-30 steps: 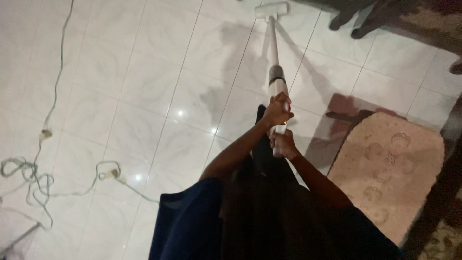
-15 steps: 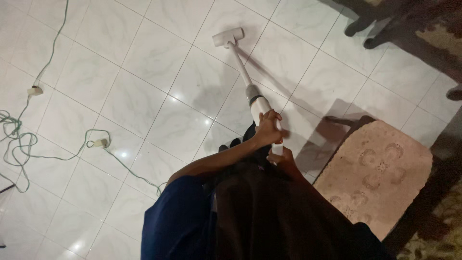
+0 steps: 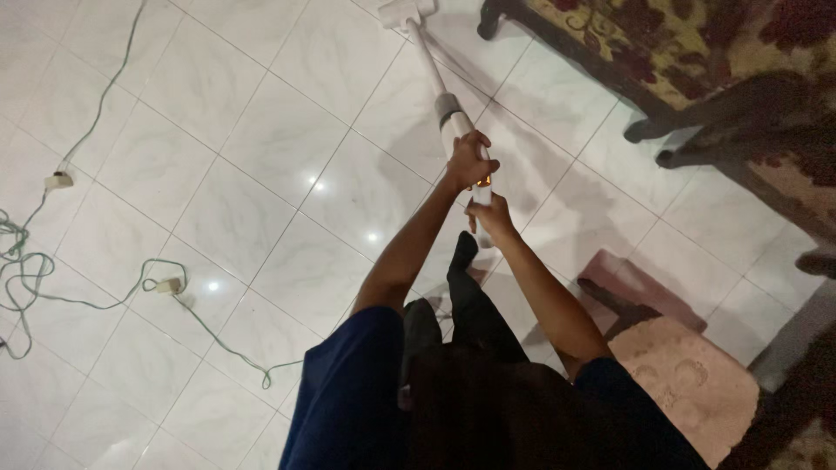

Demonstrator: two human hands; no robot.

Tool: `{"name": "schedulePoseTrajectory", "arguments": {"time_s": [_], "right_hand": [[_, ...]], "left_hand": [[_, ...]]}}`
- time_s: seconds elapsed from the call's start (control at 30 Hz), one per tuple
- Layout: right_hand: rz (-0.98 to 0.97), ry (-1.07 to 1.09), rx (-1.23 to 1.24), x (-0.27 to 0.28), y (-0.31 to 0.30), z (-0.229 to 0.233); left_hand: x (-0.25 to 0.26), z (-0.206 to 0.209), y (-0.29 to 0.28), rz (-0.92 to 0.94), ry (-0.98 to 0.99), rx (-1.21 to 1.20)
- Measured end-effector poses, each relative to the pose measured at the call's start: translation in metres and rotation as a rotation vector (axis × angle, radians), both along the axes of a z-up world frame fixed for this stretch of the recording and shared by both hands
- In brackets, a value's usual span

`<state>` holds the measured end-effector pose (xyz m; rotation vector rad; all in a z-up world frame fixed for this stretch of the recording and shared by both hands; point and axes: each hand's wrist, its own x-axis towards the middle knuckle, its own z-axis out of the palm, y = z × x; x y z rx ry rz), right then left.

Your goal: The person vacuums a tiled floor by hand using a cordless vacuum cleaner, moving it across open areas and near furniture.

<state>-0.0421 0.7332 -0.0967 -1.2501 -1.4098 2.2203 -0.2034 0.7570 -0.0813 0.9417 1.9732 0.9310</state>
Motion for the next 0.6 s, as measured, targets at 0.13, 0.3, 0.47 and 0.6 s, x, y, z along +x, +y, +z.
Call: {"name": "schedulePoseTrajectory", "arguments": {"time_s": [0.13,0.3,0.47,0.6], "right_hand": [[-0.021,-0.085,-0.053,-0.007,0.025,0.001],[-0.059,-0.039,-0.049,0.033,-0.004,0.028],[-0.134,-0.133,-0.107,0.117,-0.065,0.059],[-0.157,-0.095,-0.147,0.212,-0.132,0.072]], "left_hand": [[0.002,-0.004,0.023,0.049,0.044,0.03],[0.043,0.01,0.001,-0.022,0.025,-0.028],[0.119,0.036,-0.049,-0.225,0.006,-0.012],[0.195,0.049,-0.11,-0.364,-0.14,-0.023]]}}
